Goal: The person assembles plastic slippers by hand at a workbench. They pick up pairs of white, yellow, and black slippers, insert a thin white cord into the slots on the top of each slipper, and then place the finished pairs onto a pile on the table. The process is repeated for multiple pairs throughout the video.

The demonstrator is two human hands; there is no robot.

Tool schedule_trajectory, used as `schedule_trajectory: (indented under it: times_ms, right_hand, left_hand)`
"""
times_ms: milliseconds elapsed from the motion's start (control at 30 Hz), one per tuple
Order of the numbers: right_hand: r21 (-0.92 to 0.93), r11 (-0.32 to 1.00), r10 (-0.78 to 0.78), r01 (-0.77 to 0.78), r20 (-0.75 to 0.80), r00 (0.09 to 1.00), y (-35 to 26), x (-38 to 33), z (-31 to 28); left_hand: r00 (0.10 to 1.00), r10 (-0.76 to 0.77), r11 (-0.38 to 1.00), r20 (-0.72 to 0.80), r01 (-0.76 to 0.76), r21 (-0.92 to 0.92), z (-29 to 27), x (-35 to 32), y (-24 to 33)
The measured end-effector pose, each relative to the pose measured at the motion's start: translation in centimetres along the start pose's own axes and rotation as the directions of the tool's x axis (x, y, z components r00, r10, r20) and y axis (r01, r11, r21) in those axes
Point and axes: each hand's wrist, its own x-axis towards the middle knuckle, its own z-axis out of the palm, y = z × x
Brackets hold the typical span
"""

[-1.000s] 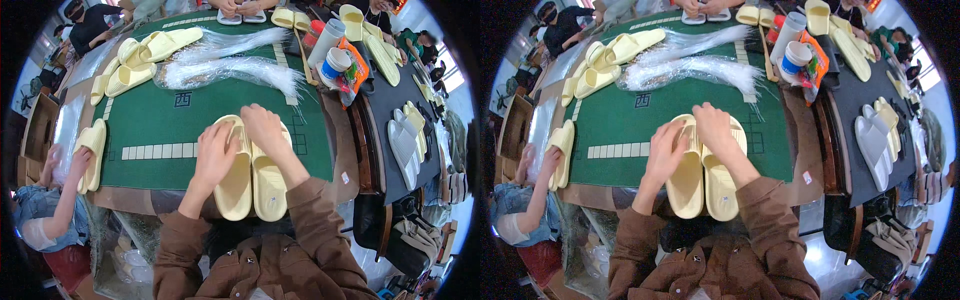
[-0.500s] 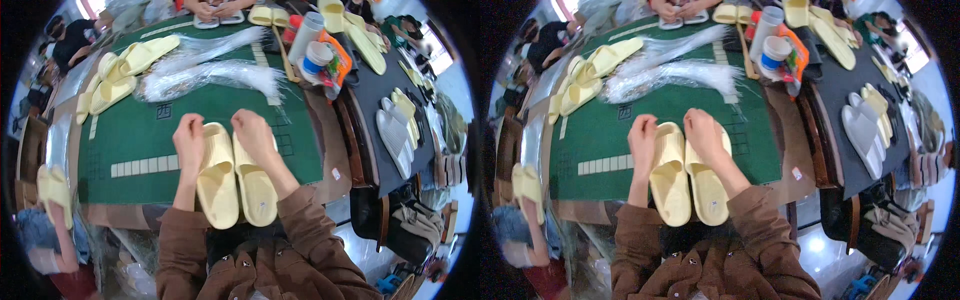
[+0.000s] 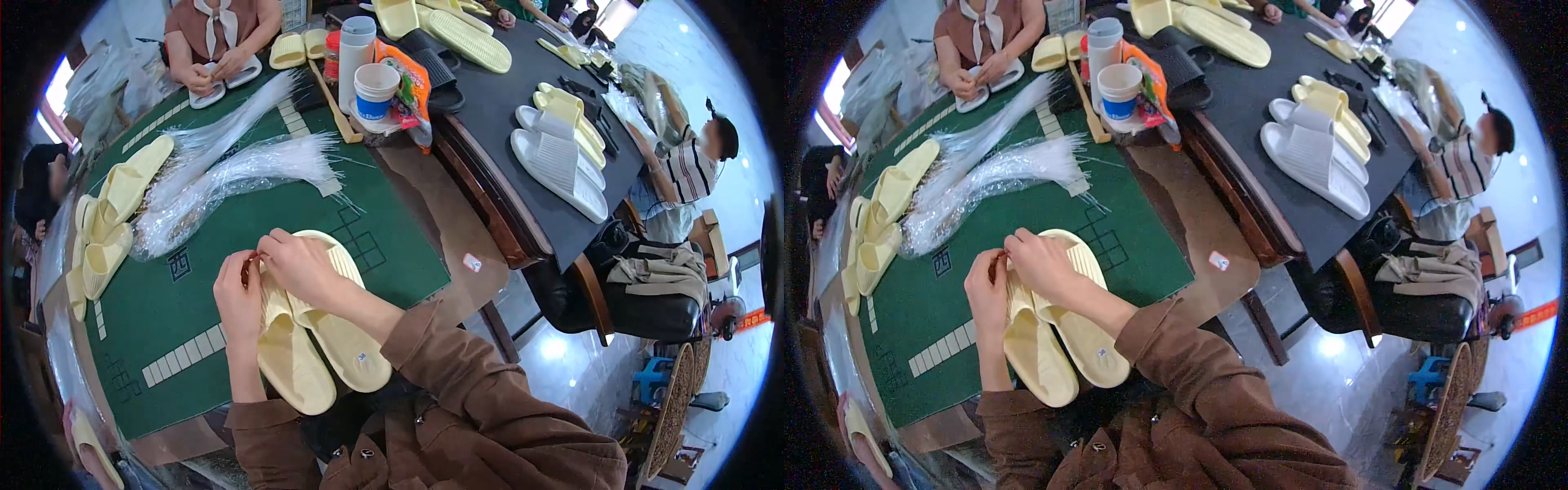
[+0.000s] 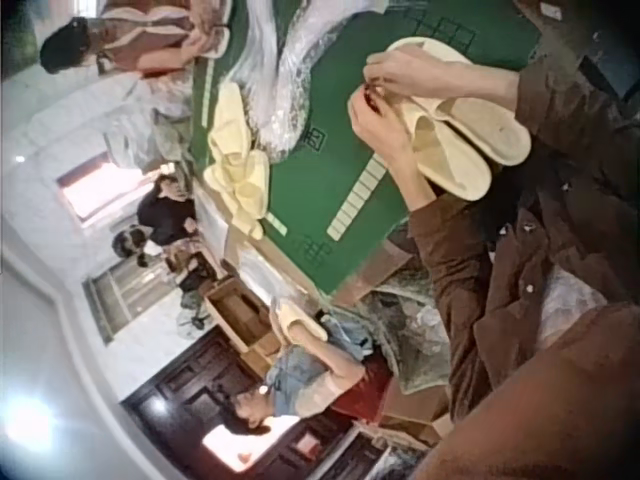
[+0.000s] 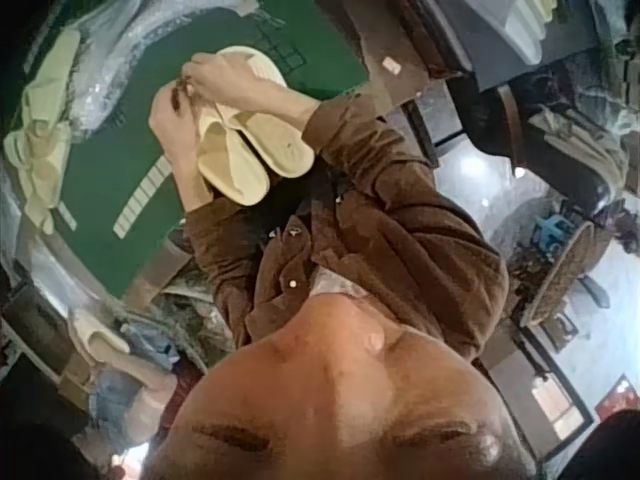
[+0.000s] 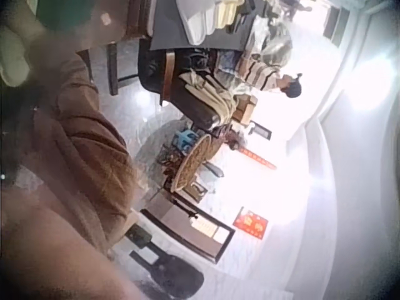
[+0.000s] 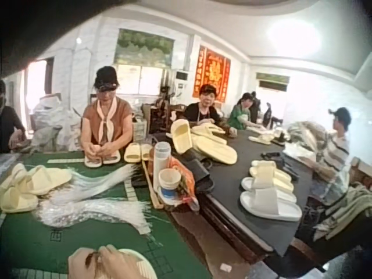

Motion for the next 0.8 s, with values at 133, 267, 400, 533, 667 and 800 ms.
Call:
schedule_trajectory:
  times_ms: [133,267,400,533,667,800]
  right_hand:
    - [-0.031,0.999,0.013,-0.015,-0.061,0.998,-0.4,0.2,-1.0]
    - [-0.079,0.997,0.011,-0.027,-0.196,0.981,0.2,-1.6,-7.1]
    - [-0.127,0.946,0.24,-0.298,-0.343,0.908,2.3,-7.2,-18.9]
    - [-0.27,0.84,0.193,-0.471,-0.662,0.724,6.8,-12.1,-31.1]
    - [-0.407,0.711,0.207,-0.573,-0.658,0.724,15.5,-15.0,-41.7]
    - [-0.587,0.641,0.196,-0.495,-0.498,0.845,22.2,-12.5,-44.9]
  left_hand:
    - [0.999,-0.026,0.999,0.023,0.027,-0.036,-0.2,0.0,-0.1]
    - [0.995,-0.097,0.994,0.039,0.099,-0.054,-0.5,-0.1,-1.2]
    - [0.991,-0.126,0.991,0.037,0.128,-0.049,-0.6,-0.2,-0.4]
    - [0.995,-0.097,0.993,-0.028,0.095,-0.066,-0.5,-0.5,-0.3]
    - [0.996,-0.073,0.993,-0.044,0.069,-0.099,-0.2,-0.5,-0.5]
    - [0.993,-0.115,0.991,-0.012,0.113,-0.073,-0.5,-0.2,-0.4]
